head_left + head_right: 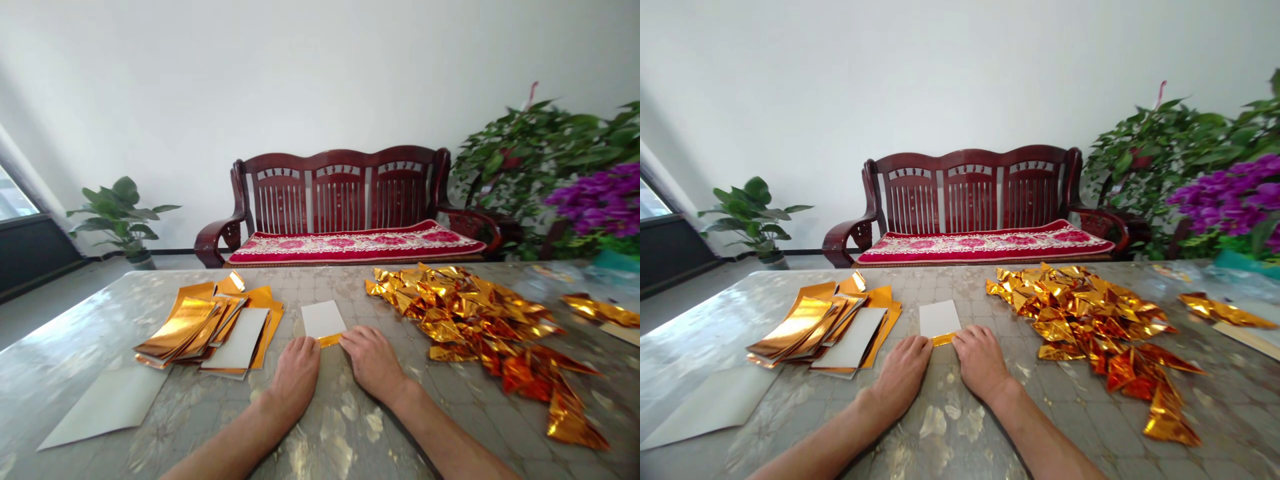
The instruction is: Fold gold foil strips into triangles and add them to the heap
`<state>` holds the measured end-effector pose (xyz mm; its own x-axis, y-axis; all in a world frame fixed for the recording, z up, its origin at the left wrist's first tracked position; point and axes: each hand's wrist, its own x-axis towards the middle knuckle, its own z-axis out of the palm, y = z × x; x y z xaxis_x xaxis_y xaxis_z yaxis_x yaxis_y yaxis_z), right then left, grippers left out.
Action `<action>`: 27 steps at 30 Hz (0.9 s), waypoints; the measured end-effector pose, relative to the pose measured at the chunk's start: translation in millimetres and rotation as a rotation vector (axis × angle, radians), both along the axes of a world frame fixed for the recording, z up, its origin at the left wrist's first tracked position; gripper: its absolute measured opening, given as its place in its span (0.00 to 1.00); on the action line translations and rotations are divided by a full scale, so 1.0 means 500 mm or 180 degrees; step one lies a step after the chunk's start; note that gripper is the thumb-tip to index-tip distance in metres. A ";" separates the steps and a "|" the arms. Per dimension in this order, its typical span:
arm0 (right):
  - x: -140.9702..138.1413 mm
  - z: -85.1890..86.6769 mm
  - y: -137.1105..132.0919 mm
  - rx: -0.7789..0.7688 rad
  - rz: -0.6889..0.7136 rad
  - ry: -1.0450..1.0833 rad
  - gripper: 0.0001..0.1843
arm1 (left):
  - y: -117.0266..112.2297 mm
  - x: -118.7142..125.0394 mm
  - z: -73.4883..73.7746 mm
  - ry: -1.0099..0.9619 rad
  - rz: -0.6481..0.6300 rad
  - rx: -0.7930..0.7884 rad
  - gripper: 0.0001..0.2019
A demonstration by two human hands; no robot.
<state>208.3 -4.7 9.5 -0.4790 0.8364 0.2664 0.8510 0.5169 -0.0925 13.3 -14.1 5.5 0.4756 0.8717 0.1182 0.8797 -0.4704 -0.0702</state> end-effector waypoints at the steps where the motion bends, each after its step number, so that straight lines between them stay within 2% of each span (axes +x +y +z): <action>1: 0.003 0.001 0.001 0.0009 -0.0054 -0.0009 0.16 | -0.002 -0.002 0.001 0.0007 0.0006 -0.0005 0.11; 11: 0.029 -0.006 0.029 0.0068 -0.0945 0.0215 0.16 | -0.031 0.005 -0.001 -0.0327 -0.0185 0.0154 0.08; 17: 0.001 -0.006 0.019 -0.0078 -0.0944 0.0658 0.15 | -0.042 0.029 0.000 -0.0451 -0.0260 0.0074 0.08; 21: -0.022 -0.009 0.022 -0.0164 -0.0980 0.0944 0.09 | -0.049 0.036 0.001 -0.0598 -0.0444 0.0089 0.07; 23: -0.027 -0.012 0.025 -0.0188 -0.0986 0.1072 0.05 | -0.047 0.035 -0.003 -0.0779 -0.0550 0.0128 0.08; 27: -0.025 -0.017 0.026 -0.0034 -0.1029 0.1214 0.05 | -0.032 0.020 -0.007 -0.1456 -0.0799 0.0368 0.10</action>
